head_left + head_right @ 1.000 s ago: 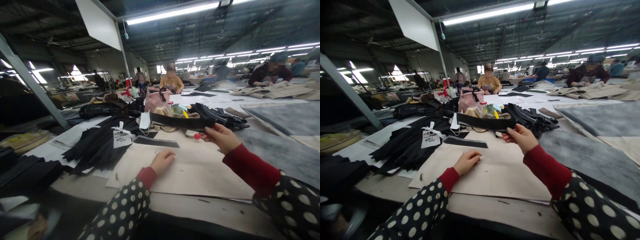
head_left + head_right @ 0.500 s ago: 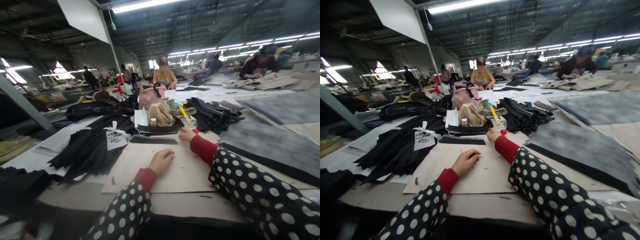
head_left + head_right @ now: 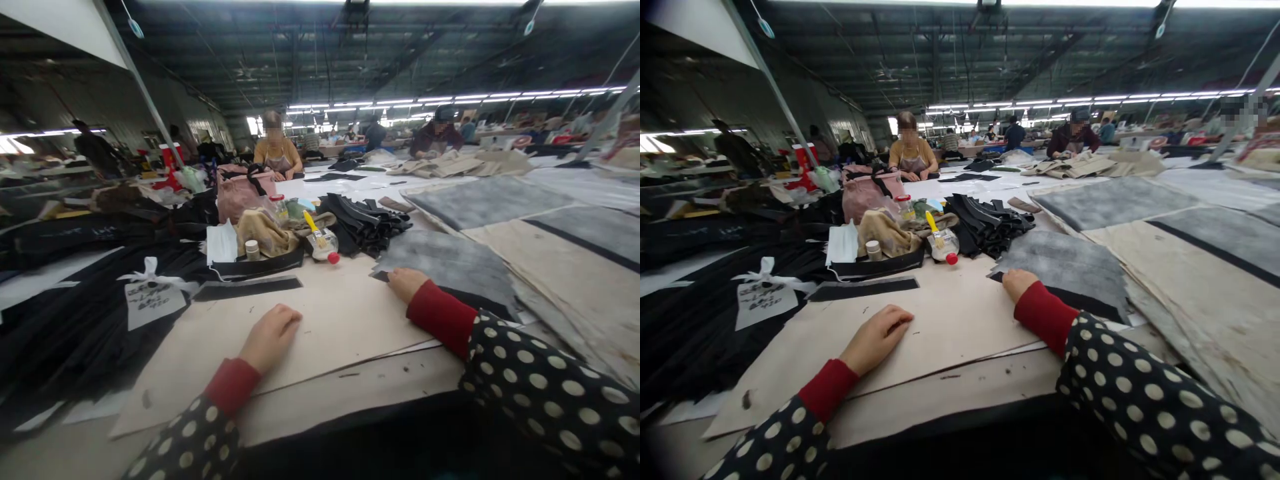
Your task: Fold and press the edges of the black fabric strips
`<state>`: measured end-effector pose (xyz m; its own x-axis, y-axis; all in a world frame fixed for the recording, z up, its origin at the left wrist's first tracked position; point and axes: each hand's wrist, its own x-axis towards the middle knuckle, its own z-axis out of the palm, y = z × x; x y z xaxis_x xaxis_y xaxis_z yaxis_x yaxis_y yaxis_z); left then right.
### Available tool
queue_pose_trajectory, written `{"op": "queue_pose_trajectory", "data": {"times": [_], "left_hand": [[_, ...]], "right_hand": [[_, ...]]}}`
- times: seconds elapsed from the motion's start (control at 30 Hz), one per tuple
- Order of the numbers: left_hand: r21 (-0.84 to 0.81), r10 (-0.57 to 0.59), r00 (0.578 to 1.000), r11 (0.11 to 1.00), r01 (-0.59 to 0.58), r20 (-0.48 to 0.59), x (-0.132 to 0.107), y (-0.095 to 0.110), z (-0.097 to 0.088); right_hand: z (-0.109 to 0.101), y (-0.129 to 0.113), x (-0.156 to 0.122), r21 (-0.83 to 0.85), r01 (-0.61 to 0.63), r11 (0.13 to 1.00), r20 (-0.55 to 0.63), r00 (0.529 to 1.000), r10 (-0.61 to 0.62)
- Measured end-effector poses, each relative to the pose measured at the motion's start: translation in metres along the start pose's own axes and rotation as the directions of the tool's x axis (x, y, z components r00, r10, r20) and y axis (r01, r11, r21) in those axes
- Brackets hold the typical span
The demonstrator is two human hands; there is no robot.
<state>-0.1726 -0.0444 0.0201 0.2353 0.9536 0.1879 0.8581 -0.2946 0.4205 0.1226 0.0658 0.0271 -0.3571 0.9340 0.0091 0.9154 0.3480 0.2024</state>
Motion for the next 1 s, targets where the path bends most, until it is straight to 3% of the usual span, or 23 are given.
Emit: {"op": "queue_pose_trajectory", "data": {"times": [0.1, 0.23, 0.33, 0.43, 0.5, 0.6, 0.7, 0.8, 0.9, 1.0], "left_hand": [[0.13, 0.008, 0.985, 0.991, -0.03, 0.171, -0.007, 0.023, -0.013], [0.042, 0.088, 0.899, 0.992, -0.118, 0.428, -0.007, 0.055, -0.035], [-0.018, 0.181, 0.859, 0.98, -0.197, 0.479, 0.008, 0.078, -0.039], [-0.013, 0.268, 0.83, 0.954, -0.3, 0.489, 0.038, 0.096, -0.02], [-0.027, 0.346, 0.824, 0.927, -0.374, 0.449, 0.06, 0.105, 0.005], [-0.04, 0.477, 0.837, 0.873, -0.486, 0.269, 0.091, 0.116, 0.047], [0.034, 0.486, 0.866, 0.87, -0.493, 0.122, 0.112, 0.123, 0.079], [0.141, 0.416, 0.907, 0.896, -0.422, 0.068, 0.122, 0.127, 0.095], [0.196, 0.325, 0.945, 0.925, -0.326, 0.039, 0.124, 0.127, 0.099], [0.21, 0.263, 0.964, 0.942, -0.263, 0.029, 0.124, 0.127, 0.1]], "right_hand": [[0.002, 0.0, 0.005, 0.004, 0.001, 1.0, 0.031, 1.0, -0.001], [0.0, -0.005, 0.009, 0.026, -0.01, 1.0, 0.046, 0.999, 0.009], [0.0, -0.004, 0.009, 0.054, -0.022, 0.998, 0.034, 0.999, 0.02], [0.003, 0.002, 0.008, 0.087, -0.044, 0.995, 0.004, 0.999, 0.043], [0.005, 0.008, 0.005, 0.113, -0.064, 0.992, -0.032, 0.997, 0.068], [0.01, 0.017, -0.005, 0.163, -0.062, 0.985, -0.073, 0.995, 0.075], [0.013, 0.022, -0.018, 0.254, -0.013, 0.967, -0.127, 0.991, 0.047], [0.014, 0.02, -0.028, 0.315, -0.01, 0.949, -0.178, 0.982, 0.07], [0.016, 0.014, -0.026, 0.375, -0.017, 0.927, -0.186, 0.978, 0.094], [0.02, 0.021, -0.017, 0.533, -0.049, 0.845, -0.201, 0.962, 0.183]]}}
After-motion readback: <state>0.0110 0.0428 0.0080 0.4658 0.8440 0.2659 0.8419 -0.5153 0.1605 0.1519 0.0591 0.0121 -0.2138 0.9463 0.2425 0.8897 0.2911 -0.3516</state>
